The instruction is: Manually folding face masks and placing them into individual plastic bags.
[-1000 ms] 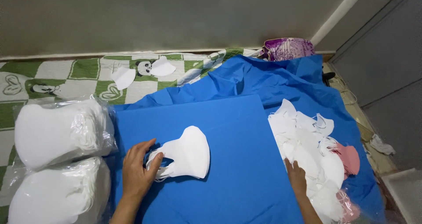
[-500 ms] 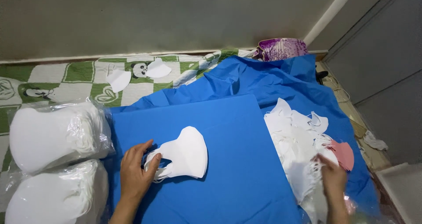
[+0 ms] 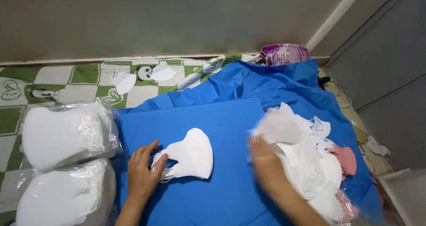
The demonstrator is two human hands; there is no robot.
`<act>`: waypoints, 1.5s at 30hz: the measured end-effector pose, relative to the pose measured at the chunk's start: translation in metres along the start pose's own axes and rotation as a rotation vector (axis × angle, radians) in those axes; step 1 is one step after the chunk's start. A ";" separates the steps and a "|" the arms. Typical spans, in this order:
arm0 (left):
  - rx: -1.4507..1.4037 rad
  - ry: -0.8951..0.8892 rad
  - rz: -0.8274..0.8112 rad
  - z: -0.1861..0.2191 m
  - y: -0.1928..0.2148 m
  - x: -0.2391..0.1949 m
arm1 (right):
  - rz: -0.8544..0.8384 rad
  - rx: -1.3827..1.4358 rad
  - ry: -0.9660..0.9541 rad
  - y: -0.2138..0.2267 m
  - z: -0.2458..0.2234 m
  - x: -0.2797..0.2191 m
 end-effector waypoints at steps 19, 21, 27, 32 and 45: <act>0.021 0.087 -0.073 -0.005 -0.002 0.001 | -0.318 0.491 -0.643 0.009 0.053 0.060; 0.037 0.109 -0.106 -0.008 -0.005 0.001 | -0.228 0.301 -0.645 -0.008 0.069 0.078; -0.006 0.099 -0.072 -0.005 -0.001 0.000 | -0.431 0.004 -0.452 -0.063 0.080 0.087; 0.009 0.093 -0.078 -0.007 -0.003 -0.001 | -0.408 -0.030 -0.428 -0.042 0.064 0.094; 0.013 0.095 -0.069 -0.006 -0.002 0.001 | -0.071 -0.031 -0.300 -0.044 0.056 0.078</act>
Point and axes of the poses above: each hand's wrist, its own x-axis towards the middle knuckle, its own y-axis out of the back of the hand, z = x × y, the point moved 5 cm from there along x, towards the middle knuckle, and after that the axes turned 11 degrees about z, right-handed, at the moved point
